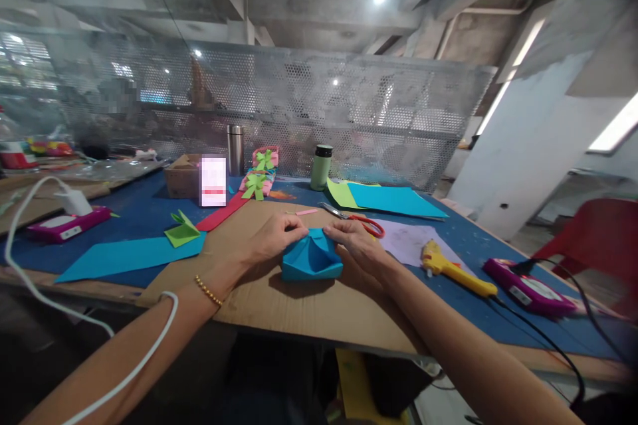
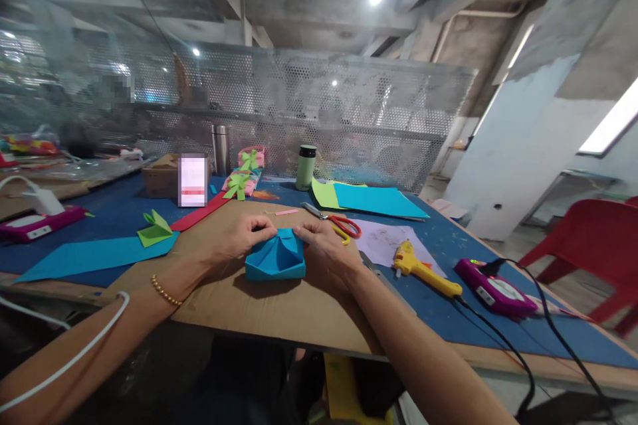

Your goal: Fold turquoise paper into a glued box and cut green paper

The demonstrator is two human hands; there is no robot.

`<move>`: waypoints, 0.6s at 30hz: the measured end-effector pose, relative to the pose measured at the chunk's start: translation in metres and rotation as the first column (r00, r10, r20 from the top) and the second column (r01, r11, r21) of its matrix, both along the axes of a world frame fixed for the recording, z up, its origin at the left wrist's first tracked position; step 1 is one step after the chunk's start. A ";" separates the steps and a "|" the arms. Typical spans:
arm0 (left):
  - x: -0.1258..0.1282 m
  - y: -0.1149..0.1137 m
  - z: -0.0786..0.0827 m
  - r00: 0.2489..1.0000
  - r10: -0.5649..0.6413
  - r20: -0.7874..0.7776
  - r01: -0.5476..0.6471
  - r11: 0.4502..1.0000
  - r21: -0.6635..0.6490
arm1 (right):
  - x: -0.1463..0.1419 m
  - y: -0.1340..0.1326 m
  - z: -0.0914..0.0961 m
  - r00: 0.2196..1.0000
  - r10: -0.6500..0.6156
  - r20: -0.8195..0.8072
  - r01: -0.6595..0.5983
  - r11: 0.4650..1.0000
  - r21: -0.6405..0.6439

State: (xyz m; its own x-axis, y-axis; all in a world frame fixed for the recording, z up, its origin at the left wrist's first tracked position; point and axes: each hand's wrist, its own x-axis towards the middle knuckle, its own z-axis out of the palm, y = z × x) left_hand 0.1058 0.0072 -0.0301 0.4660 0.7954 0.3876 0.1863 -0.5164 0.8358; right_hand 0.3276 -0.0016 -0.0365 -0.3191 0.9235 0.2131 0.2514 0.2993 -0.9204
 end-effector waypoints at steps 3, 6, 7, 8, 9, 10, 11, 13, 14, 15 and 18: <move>0.000 0.000 0.000 1.000 -0.004 -0.004 0.004 1.000 -0.011 | -0.003 -0.005 0.005 1.000 0.000 0.031 -0.001 1.000 0.013; 0.002 0.002 -0.001 0.999 -0.018 -0.039 0.019 1.000 0.008 | -0.012 -0.007 0.010 0.994 -0.012 0.108 0.000 0.994 0.108; 0.003 0.003 -0.002 0.998 -0.023 -0.059 0.024 1.000 0.015 | -0.014 -0.007 0.011 0.991 0.002 0.135 -0.020 0.991 0.129; 0.003 0.003 -0.003 0.997 -0.026 -0.075 0.027 0.999 0.018 | -0.016 -0.006 0.011 0.987 0.024 0.158 -0.046 0.989 0.137; 0.004 0.003 -0.003 0.996 -0.033 -0.086 0.034 0.999 0.011 | -0.017 -0.005 0.011 0.984 0.043 0.173 -0.067 0.989 0.135; 0.005 0.003 -0.004 0.995 -0.047 -0.085 0.046 0.999 -0.008 | -0.018 -0.003 0.010 0.983 0.052 0.177 -0.076 0.989 0.129; 0.005 0.001 -0.004 0.995 -0.066 -0.071 0.064 0.997 -0.035 | -0.017 -0.002 0.008 0.984 0.048 0.173 -0.070 0.990 0.126; 0.005 -0.002 -0.004 0.994 -0.102 -0.029 0.098 0.990 -0.103 | -0.014 0.000 0.006 0.985 0.001 0.170 -0.026 0.989 0.145; 0.005 -0.004 -0.004 0.994 -0.106 -0.009 0.104 0.985 -0.136 | -0.013 0.001 0.005 0.983 -0.026 0.180 -0.004 0.986 0.166; 0.005 -0.005 -0.004 0.995 -0.103 0.003 0.102 0.981 -0.162 | -0.011 0.002 0.005 0.979 -0.050 0.196 0.011 0.981 0.192; 0.005 -0.007 -0.004 0.997 -0.076 0.011 0.077 0.977 -0.197 | -0.009 0.003 0.004 0.961 -0.084 0.263 0.010 0.963 0.269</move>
